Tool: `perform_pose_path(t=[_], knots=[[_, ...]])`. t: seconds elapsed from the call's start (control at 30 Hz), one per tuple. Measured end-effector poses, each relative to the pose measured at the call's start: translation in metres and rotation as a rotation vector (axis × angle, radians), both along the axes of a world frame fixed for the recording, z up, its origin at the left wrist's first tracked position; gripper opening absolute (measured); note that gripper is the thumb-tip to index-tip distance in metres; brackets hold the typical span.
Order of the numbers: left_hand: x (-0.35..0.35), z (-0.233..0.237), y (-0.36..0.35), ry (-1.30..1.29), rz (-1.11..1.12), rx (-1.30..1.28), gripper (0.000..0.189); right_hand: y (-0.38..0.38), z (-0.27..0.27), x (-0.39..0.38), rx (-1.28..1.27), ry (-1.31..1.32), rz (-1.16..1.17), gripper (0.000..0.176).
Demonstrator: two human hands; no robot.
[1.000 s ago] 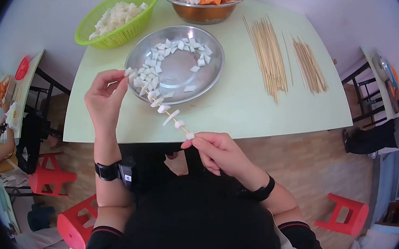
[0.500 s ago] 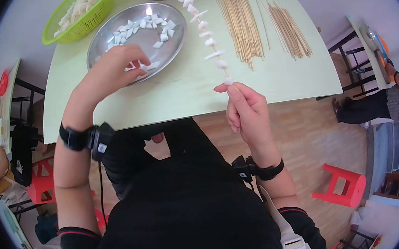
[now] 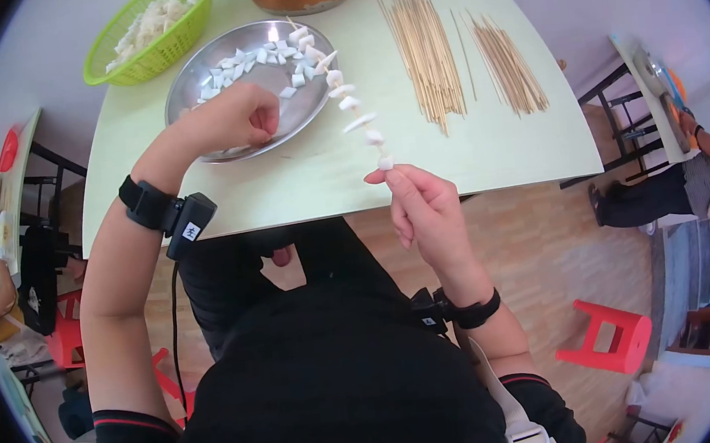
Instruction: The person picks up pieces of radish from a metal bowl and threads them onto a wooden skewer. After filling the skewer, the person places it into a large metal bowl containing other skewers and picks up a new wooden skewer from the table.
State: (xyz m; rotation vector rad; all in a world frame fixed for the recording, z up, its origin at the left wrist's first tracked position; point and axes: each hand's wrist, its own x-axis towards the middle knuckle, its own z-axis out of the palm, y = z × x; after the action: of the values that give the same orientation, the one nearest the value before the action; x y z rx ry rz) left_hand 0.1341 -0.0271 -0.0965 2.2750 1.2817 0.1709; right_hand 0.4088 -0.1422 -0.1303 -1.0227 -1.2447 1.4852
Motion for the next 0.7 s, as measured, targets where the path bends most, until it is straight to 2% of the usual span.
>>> perform_pose_path(t=[0.13, 0.27, 0.33, 0.43, 0.57, 0.7], knots=[[-0.003, -0.001, -0.004, -0.177, 0.082, -0.02, 0.013, -0.003, -0.001, -0.004, -0.02, 0.004, 0.023, 0.028], [-0.004, -0.01, 0.001, -0.174, 0.104, -0.011, 0.015, -0.004, 0.005, -0.011, -0.046, -0.014, 0.035, 0.028], [-0.004, -0.015, 0.004, -0.118, 0.031, 0.099, 0.015, -0.003, 0.005, -0.012, -0.017, -0.025, 0.04, 0.029], [-0.003, -0.016, 0.007, -0.079, 0.016, 0.081, 0.015, -0.005, 0.002, -0.013, -0.014, -0.032, 0.043, 0.029], [-0.001, -0.01, 0.001, -0.106, 0.056, 0.067, 0.013, -0.008, 0.001, -0.014, -0.038, -0.021, 0.051, 0.028], [-0.016, -0.003, -0.004, -0.263, 0.174, 0.058, 0.012, -0.01, -0.002, -0.015, -0.05, -0.033, 0.048, 0.028]])
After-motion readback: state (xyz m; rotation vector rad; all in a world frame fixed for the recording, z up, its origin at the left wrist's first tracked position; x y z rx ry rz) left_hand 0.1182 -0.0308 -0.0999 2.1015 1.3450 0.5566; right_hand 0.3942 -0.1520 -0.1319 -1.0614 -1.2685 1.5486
